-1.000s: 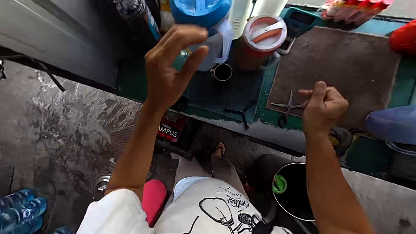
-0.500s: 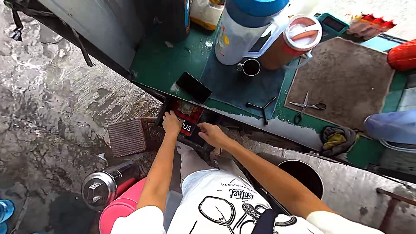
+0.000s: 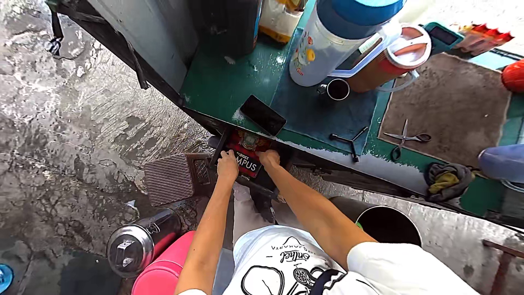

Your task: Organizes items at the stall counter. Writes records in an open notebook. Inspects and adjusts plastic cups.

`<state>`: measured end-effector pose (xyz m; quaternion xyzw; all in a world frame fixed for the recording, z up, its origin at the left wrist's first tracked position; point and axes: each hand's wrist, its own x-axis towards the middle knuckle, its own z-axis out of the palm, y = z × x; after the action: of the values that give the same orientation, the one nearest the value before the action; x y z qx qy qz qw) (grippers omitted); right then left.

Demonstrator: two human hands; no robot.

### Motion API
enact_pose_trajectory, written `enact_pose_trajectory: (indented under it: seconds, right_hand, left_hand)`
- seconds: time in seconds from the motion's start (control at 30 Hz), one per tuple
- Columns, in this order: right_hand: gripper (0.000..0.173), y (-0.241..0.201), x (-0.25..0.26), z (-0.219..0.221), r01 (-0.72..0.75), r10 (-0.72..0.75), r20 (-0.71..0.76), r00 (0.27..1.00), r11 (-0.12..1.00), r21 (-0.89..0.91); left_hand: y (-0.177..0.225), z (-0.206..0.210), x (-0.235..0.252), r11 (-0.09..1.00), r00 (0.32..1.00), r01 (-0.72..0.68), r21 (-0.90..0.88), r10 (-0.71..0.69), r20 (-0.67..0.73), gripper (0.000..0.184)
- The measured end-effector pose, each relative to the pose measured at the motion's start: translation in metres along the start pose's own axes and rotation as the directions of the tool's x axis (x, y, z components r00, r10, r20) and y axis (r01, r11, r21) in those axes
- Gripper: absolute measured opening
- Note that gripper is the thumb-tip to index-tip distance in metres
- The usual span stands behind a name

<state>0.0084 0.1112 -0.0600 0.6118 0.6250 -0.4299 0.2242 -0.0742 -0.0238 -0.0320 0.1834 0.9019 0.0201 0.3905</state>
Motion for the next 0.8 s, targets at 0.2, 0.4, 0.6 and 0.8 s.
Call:
enact_pose_trajectory:
  seconds: [0.2, 0.4, 0.6, 0.8]
  right_hand:
    - [0.057, 0.02, 0.014, -0.004, 0.221, -0.261, 0.022, 0.965, 0.856, 0.467]
    - [0.049, 0.031, 0.013, 0.009, 0.299, -0.386, -0.046, 0.921, 0.629, 0.718]
    - [0.052, 0.042, -0.002, -0.005, 0.168, -0.309, -0.047, 0.95, 0.38, 0.91]
    - [0.07, 0.089, -0.042, -0.006, 0.094, -0.535, 0.188, 0.823, 0.456, 0.885]
  left_hand:
    - [-0.028, -0.002, -0.004, 0.97, 0.972, -0.235, -0.066, 0.233, -0.029, 0.044]
    - [-0.038, -0.001, -0.02, 0.849, 0.795, -0.494, -0.187, 0.354, -0.493, 0.035]
    - [-0.041, -0.028, -0.033, 0.838, 0.83, -0.465, -0.286, 0.299, -0.472, 0.043]
    - [-0.023, -0.039, -0.013, 0.839, 0.984, -0.152, -0.522, 0.18, 0.001, 0.076]
